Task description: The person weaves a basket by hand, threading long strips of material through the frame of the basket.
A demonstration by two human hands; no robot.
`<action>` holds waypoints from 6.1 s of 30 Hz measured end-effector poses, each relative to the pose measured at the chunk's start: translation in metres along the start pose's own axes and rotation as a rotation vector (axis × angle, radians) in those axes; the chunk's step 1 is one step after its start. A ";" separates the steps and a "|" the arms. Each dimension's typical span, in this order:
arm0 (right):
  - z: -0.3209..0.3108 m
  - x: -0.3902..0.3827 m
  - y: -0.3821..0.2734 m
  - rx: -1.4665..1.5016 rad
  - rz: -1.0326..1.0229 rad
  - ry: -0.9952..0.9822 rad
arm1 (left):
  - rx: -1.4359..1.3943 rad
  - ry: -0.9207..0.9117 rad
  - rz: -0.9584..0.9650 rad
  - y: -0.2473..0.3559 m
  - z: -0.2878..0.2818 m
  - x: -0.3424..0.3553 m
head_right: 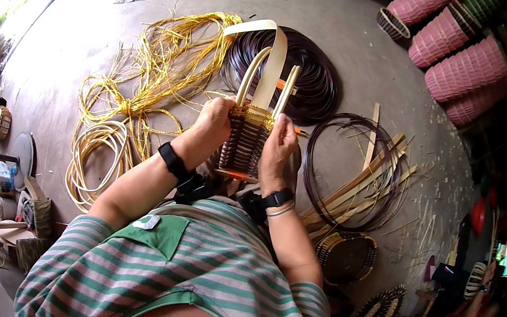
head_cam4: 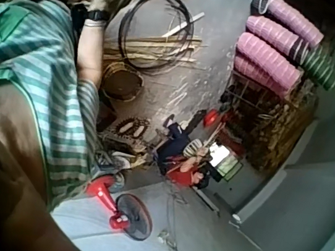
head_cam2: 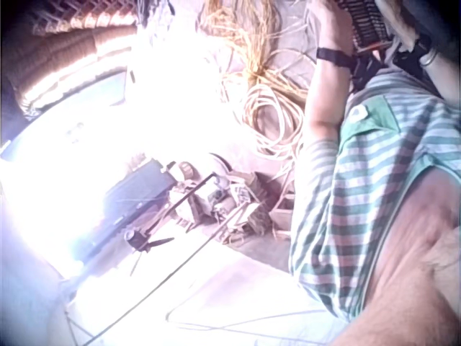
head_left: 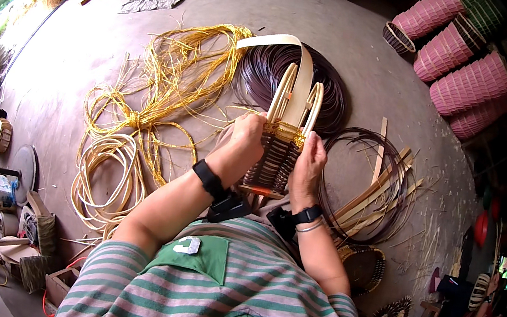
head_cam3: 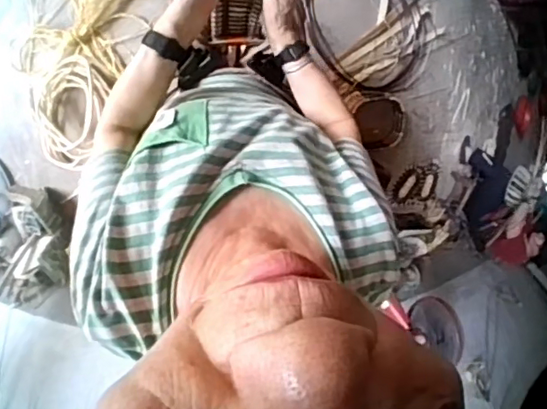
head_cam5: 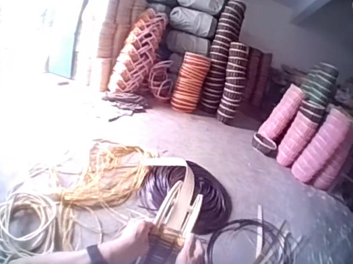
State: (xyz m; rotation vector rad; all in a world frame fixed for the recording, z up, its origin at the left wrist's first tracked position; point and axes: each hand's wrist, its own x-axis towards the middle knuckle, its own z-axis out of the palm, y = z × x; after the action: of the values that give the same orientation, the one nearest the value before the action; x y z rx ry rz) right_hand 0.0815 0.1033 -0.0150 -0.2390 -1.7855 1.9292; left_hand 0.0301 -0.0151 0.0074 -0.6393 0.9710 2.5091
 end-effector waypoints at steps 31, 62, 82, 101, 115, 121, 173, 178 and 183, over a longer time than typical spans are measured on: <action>0.010 0.041 -0.088 -0.477 -0.729 -0.309 | 0.485 -0.031 0.905 -0.049 -0.004 0.004; -0.056 0.066 -0.036 0.198 0.165 -0.075 | 0.950 -0.611 0.337 0.034 -0.007 0.037; 0.001 0.154 -0.048 -0.178 0.124 -0.290 | 0.903 -0.280 0.802 -0.010 0.005 0.027; -0.175 0.144 -0.108 -0.074 -0.253 0.024 | 0.472 -0.626 -0.011 0.028 -0.005 0.023; -0.122 0.066 -0.052 0.641 0.357 -0.056 | 0.493 -0.689 -0.081 0.025 0.001 0.028; -0.036 0.051 -0.025 0.497 0.417 -0.085 | 0.475 -0.664 -0.082 0.029 0.000 0.021; -0.036 0.073 -0.059 -0.435 -0.215 -0.279 | 0.299 -0.861 -0.391 0.019 -0.007 0.041; -0.008 0.051 -0.065 -0.754 -0.520 -0.152 | 0.425 -0.707 -0.233 0.027 0.009 0.019; 0.004 0.040 -0.055 -0.800 -0.724 -0.079 | 0.585 -0.534 -0.016 0.016 0.026 0.013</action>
State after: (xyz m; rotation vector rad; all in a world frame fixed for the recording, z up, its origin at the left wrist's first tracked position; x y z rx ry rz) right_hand 0.0589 0.1196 0.0472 0.2097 -2.2043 0.6959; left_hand 0.0044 -0.0056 0.0260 0.1907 1.3621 2.0398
